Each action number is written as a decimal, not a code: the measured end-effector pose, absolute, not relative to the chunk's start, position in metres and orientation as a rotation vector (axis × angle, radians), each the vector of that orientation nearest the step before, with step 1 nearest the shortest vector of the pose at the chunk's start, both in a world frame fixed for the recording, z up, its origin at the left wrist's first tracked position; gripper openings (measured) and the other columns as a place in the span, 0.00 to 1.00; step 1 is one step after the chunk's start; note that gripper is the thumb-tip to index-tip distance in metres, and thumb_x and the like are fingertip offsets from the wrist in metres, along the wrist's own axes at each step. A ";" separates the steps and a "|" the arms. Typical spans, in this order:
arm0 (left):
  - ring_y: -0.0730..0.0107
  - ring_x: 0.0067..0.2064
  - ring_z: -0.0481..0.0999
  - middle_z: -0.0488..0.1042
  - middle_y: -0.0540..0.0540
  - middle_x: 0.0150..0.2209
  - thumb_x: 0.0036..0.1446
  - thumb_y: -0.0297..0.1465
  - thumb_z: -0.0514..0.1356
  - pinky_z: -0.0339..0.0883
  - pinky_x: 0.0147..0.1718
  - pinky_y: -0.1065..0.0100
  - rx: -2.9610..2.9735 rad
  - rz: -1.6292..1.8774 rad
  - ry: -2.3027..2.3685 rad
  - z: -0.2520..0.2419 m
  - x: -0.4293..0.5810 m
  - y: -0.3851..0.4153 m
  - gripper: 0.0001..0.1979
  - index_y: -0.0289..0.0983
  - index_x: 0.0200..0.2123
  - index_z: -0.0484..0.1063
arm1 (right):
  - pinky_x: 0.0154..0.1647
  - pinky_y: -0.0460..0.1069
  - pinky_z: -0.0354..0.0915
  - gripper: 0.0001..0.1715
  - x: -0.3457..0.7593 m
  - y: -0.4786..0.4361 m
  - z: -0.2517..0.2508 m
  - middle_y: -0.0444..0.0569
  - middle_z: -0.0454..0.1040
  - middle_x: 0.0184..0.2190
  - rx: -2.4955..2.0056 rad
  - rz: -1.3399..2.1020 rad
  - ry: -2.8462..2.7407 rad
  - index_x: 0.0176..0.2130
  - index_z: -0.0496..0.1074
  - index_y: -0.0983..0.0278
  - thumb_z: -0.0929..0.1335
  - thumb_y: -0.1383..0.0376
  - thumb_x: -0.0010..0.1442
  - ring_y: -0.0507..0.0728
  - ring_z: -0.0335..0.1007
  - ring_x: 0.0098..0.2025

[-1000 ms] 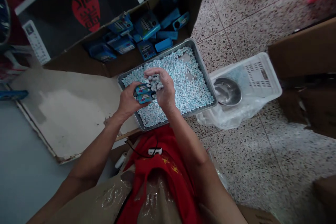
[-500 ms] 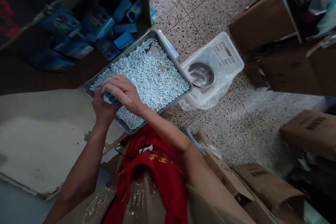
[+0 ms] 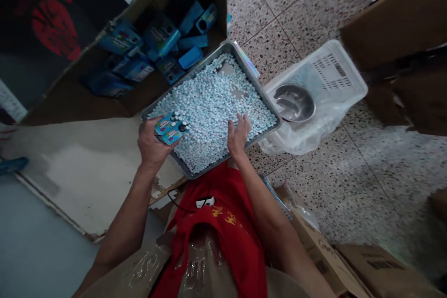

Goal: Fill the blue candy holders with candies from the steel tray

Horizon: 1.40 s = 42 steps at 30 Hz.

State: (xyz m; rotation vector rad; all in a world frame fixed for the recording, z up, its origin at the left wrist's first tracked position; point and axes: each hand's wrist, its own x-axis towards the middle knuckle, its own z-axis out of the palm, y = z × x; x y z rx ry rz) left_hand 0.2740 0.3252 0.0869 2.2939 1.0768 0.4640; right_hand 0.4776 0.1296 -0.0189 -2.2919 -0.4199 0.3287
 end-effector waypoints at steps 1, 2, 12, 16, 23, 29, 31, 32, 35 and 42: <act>0.42 0.56 0.79 0.80 0.40 0.52 0.43 0.33 0.78 0.73 0.60 0.44 2.310 0.433 1.092 0.088 0.271 0.326 0.35 0.42 0.55 0.74 | 0.79 0.71 0.49 0.45 0.467 0.136 -0.025 0.69 0.62 0.72 -2.295 0.319 -0.424 0.67 0.68 0.67 0.58 0.37 0.71 0.70 0.53 0.77; 0.41 0.56 0.79 0.80 0.40 0.52 0.43 0.33 0.78 0.72 0.59 0.44 2.329 0.396 1.104 0.088 0.268 0.326 0.34 0.42 0.55 0.75 | 0.79 0.71 0.49 0.46 0.455 0.144 -0.029 0.70 0.61 0.72 -2.278 0.305 -0.432 0.68 0.66 0.68 0.61 0.37 0.69 0.71 0.52 0.78; 0.41 0.50 0.79 0.81 0.40 0.47 0.41 0.31 0.76 0.74 0.53 0.44 2.465 0.193 1.105 0.083 0.267 0.335 0.29 0.42 0.50 0.76 | 0.68 0.65 0.69 0.27 0.437 0.219 -0.033 0.51 0.80 0.51 -1.529 0.728 0.113 0.46 0.76 0.57 0.68 0.41 0.59 0.64 0.76 0.60; 0.44 0.51 0.80 0.82 0.42 0.49 0.40 0.29 0.77 0.75 0.54 0.48 2.399 0.237 1.013 0.089 0.263 0.341 0.33 0.44 0.53 0.76 | 0.58 0.64 0.77 0.22 0.446 0.234 0.010 0.50 0.83 0.40 -1.024 1.039 0.189 0.38 0.78 0.57 0.71 0.43 0.55 0.66 0.81 0.54; 0.46 0.55 0.80 0.82 0.42 0.52 0.42 0.26 0.75 0.76 0.56 0.49 2.324 0.297 0.911 0.097 0.268 0.343 0.34 0.43 0.55 0.75 | 0.68 0.64 0.69 0.22 0.425 0.250 0.111 0.47 0.84 0.46 -1.021 0.897 -0.309 0.34 0.80 0.56 0.69 0.43 0.62 0.64 0.78 0.59; 0.52 0.59 0.80 0.80 0.44 0.57 0.46 0.27 0.75 0.75 0.59 0.54 2.085 0.447 0.908 0.086 0.293 0.320 0.36 0.43 0.59 0.72 | 0.78 0.68 0.55 0.29 0.433 0.241 0.124 0.43 0.84 0.51 -1.179 0.708 -0.606 0.33 0.81 0.54 0.65 0.38 0.67 0.65 0.73 0.66; 0.53 0.60 0.80 0.80 0.44 0.57 0.44 0.26 0.76 0.75 0.60 0.54 2.031 0.418 0.830 0.077 0.297 0.316 0.37 0.43 0.59 0.72 | 0.80 0.68 0.52 0.32 0.447 0.233 0.117 0.42 0.83 0.54 -1.193 0.694 -0.639 0.35 0.81 0.53 0.62 0.36 0.68 0.64 0.70 0.70; 0.53 0.60 0.80 0.80 0.44 0.58 0.44 0.27 0.76 0.75 0.61 0.55 2.002 0.400 0.797 0.073 0.298 0.315 0.37 0.43 0.58 0.72 | 0.80 0.68 0.51 0.32 0.455 0.228 0.112 0.43 0.83 0.56 -1.213 0.695 -0.612 0.36 0.81 0.54 0.61 0.36 0.69 0.64 0.69 0.71; 0.55 0.59 0.81 0.79 0.43 0.60 0.48 0.34 0.78 0.76 0.60 0.55 1.865 0.441 0.808 0.058 0.299 0.314 0.36 0.44 0.59 0.71 | 0.78 0.69 0.53 0.32 0.477 0.209 0.088 0.46 0.79 0.63 -1.382 0.754 -0.396 0.41 0.80 0.55 0.59 0.38 0.71 0.63 0.66 0.73; 0.54 0.55 0.83 0.80 0.42 0.57 0.47 0.42 0.80 0.79 0.55 0.54 1.722 0.582 0.669 0.037 0.310 0.299 0.38 0.44 0.59 0.71 | 0.66 0.64 0.69 0.27 0.489 0.173 0.032 0.56 0.78 0.61 -1.679 0.828 -0.244 0.47 0.78 0.59 0.61 0.44 0.70 0.63 0.73 0.67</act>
